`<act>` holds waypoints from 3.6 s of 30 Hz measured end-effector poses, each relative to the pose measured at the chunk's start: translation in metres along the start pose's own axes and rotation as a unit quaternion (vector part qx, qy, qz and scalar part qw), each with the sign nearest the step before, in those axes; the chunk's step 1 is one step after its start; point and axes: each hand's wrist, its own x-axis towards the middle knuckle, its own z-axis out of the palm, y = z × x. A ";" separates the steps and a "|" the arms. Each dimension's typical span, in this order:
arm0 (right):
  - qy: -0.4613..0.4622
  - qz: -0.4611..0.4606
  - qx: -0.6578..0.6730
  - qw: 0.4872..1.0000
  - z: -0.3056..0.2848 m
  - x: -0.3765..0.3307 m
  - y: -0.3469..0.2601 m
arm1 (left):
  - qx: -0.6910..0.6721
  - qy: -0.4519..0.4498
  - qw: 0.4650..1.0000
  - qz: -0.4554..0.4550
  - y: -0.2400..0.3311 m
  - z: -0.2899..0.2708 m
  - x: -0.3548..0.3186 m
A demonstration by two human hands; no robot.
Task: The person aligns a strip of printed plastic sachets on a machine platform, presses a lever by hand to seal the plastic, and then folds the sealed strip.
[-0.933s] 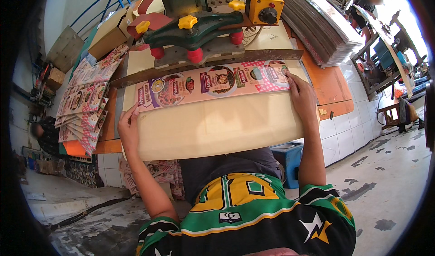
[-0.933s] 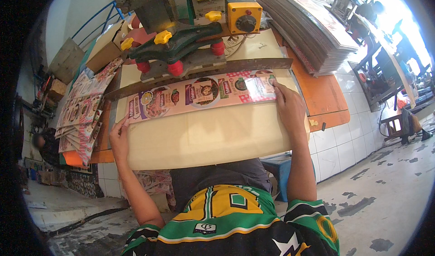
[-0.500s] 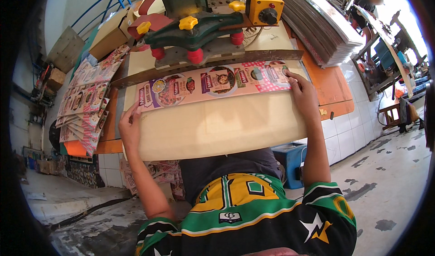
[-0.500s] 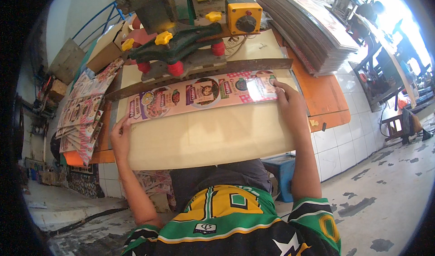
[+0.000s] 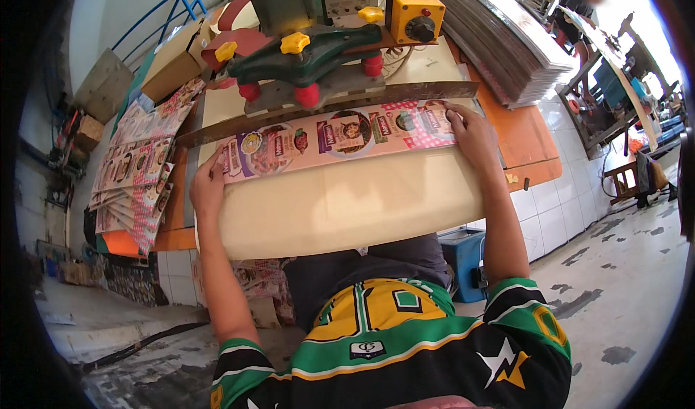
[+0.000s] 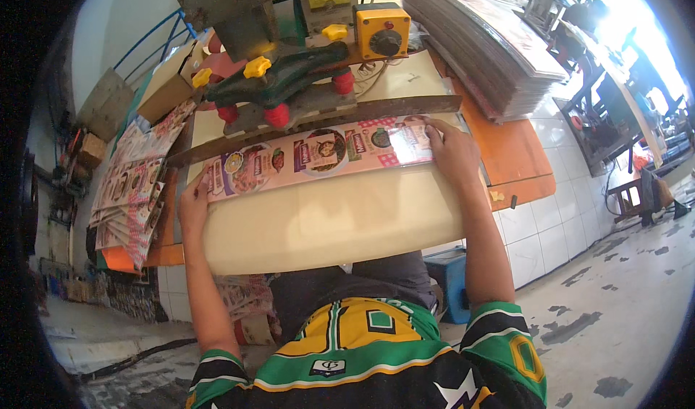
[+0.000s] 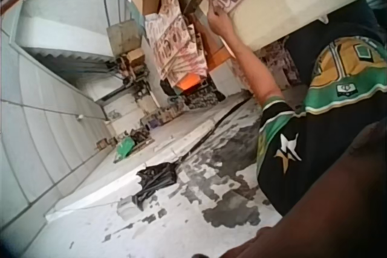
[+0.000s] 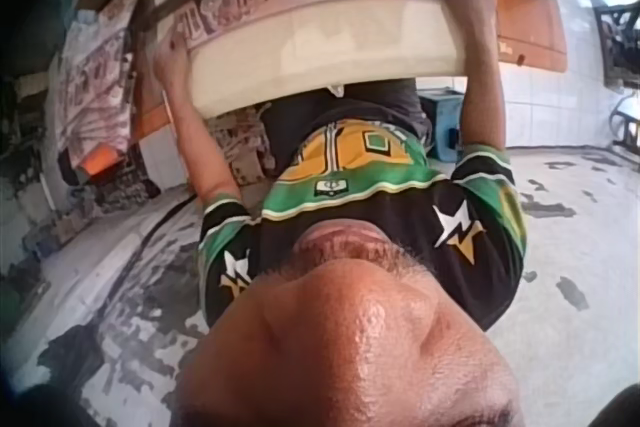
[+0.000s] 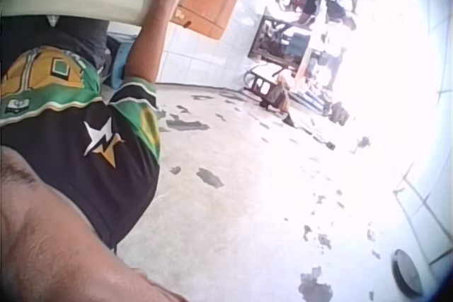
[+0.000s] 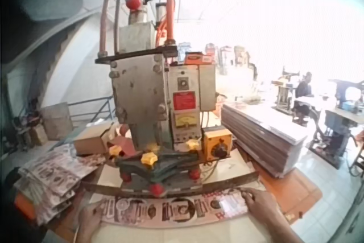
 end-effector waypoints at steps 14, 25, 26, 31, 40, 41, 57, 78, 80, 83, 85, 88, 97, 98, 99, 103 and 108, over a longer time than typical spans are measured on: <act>-0.010 0.037 -0.004 0.999 -0.002 0.000 -0.002 | 0.019 0.003 1.000 -0.021 0.012 -0.005 -0.002; -0.007 0.036 -0.010 0.999 0.002 0.001 0.004 | 0.011 0.009 1.000 -0.021 0.014 -0.002 -0.003; -0.007 0.034 -0.010 0.999 0.003 0.001 0.005 | 0.012 0.006 1.000 -0.027 0.016 -0.003 -0.003; 0.008 0.015 -0.015 1.000 0.002 -0.001 0.002 | 0.021 0.014 1.000 -0.006 0.015 -0.004 -0.005; 0.015 0.016 0.037 0.999 -0.005 -0.003 -0.003 | -0.037 0.049 0.998 -0.014 0.016 -0.003 -0.008; 0.004 0.034 0.045 0.998 -0.008 -0.003 -0.007 | -0.042 0.054 0.998 -0.010 0.016 -0.003 -0.009; 0.047 -0.014 0.284 0.957 -0.001 -0.005 0.002 | -0.029 0.089 0.996 0.001 -0.003 0.003 -0.004; 0.115 -0.084 0.367 0.919 -0.011 -0.008 0.008 | -0.211 0.063 0.974 -0.044 -0.016 0.001 -0.008; 0.126 -0.099 0.370 0.915 -0.011 -0.008 0.008 | -0.186 0.063 0.979 -0.057 -0.022 -0.001 -0.005; 0.127 -0.093 0.383 0.910 -0.017 -0.012 0.002 | -0.188 0.070 0.978 -0.062 -0.020 -0.006 -0.009; 0.132 -0.096 0.414 0.896 -0.018 -0.013 -0.001 | -0.192 0.125 0.972 -0.046 -0.021 -0.004 -0.012; 0.108 -0.101 0.440 0.886 -0.023 -0.015 0.001 | -0.219 0.185 0.958 -0.015 -0.018 -0.003 -0.016; 0.099 -0.100 0.442 0.886 -0.012 -0.009 0.019 | -0.263 0.280 0.922 0.051 -0.016 -0.010 -0.020; 0.093 -0.105 0.446 0.884 -0.008 -0.008 0.019 | -0.240 0.290 0.924 0.067 -0.016 -0.014 -0.021; 0.088 -0.104 0.444 0.886 -0.007 -0.008 0.021 | -0.250 0.292 0.921 0.060 -0.019 -0.014 -0.022; 0.081 -0.084 0.426 0.897 -0.005 -0.008 0.032 | -0.244 0.289 0.924 0.055 -0.015 -0.014 -0.021; 0.117 -0.107 0.386 0.909 -0.007 -0.009 0.023 | -0.281 0.283 0.915 0.057 -0.020 -0.010 -0.018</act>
